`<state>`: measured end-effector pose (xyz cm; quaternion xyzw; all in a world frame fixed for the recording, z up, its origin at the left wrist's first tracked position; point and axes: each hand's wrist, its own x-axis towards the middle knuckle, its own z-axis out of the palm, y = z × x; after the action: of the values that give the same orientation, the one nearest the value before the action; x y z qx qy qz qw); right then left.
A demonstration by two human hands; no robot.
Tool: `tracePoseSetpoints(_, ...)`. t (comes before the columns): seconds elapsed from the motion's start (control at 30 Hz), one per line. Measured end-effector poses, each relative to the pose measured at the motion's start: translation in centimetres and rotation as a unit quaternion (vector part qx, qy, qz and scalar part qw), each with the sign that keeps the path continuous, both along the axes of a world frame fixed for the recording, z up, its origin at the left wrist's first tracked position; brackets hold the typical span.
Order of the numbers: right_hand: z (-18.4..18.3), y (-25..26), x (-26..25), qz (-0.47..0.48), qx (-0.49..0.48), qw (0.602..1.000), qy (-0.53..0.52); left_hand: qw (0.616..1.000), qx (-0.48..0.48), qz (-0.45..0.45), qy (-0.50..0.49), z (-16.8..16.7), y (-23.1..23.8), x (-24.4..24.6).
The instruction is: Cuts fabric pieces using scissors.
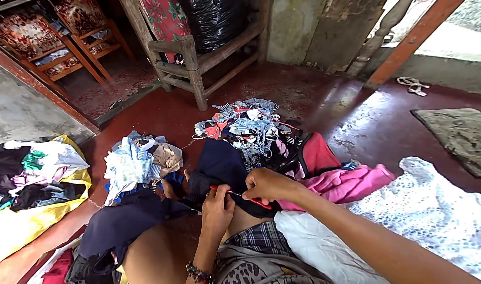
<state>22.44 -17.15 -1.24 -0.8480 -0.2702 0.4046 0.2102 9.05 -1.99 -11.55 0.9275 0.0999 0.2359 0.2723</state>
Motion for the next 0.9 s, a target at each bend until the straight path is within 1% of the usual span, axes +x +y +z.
tracePoseSetpoints(0.07, 0.0, 0.0, -0.6, 0.036, 0.021, 0.996, -0.074, 1.000, -0.008, 0.009, 0.006, 0.3, -0.2, 0.1)
tracePoseSetpoints(0.17, 0.5, 0.5, -2.6, 0.097, -0.028, 0.981, -0.166, 0.999, -0.028, 0.015, 0.020, 0.8, -0.3, 0.0)
tracePoseSetpoints(0.23, 0.1, 0.4, -3.5, 0.099, -0.036, 0.974, -0.200, 0.998, -0.056, 0.009, 0.013, 0.4, 0.1, -0.2)
tracePoseSetpoints(0.3, 0.0, -0.2, -3.6, 0.081, -0.016, 0.973, -0.214, 0.994, -0.108, -0.012, 0.005, 0.2, 0.7, -0.5)
tracePoseSetpoints(0.37, 0.3, -0.9, -3.7, 0.044, 0.021, 0.982, -0.182, 0.985, -0.168, -0.039, -0.004, 0.2, 1.2, -0.9)
tracePoseSetpoints(0.43, 0.2, -1.7, -4.0, -0.020, 0.103, 0.991, -0.086, 0.971, -0.231, -0.064, -0.011, 0.5, 1.7, -1.1)
tracePoseSetpoints(0.47, 0.0, -2.0, -4.3, -0.060, 0.154, 0.986, -0.017, 0.964, -0.256, -0.071, -0.009, 0.8, 1.9, -1.1)
tracePoseSetpoints(0.5, -0.3, -2.1, -4.9, -0.106, 0.202, 0.972, 0.057, 0.959, -0.273, -0.075, -0.008, 1.0, 2.1, -1.1)
tracePoseSetpoints(0.57, -1.2, -2.1, -6.1, -0.173, 0.258, 0.938, 0.154, 0.953, -0.294, -0.075, -0.015, 1.4, 2.2, -1.1)
tracePoseSetpoints(0.6, -2.1, -2.0, -6.7, -0.188, 0.271, 0.928, 0.173, 0.949, -0.307, -0.074, -0.021, 1.6, 2.2, -1.0)
tracePoseSetpoints(0.67, -3.5, -1.9, -7.6, -0.191, 0.265, 0.928, 0.182, 0.938, -0.337, -0.073, -0.033, 2.0, 2.3, -1.2)
tracePoseSetpoints(0.77, -4.2, -1.5, -8.7, -0.166, 0.231, 0.942, 0.176, 0.929, -0.362, -0.065, -0.042, 2.5, 2.2, -1.5)
tracePoseSetpoints(0.9, -4.5, -0.8, -9.4, -0.152, 0.186, 0.964, 0.115, 0.926, -0.371, -0.057, -0.047, 2.6, 2.0, -1.6)
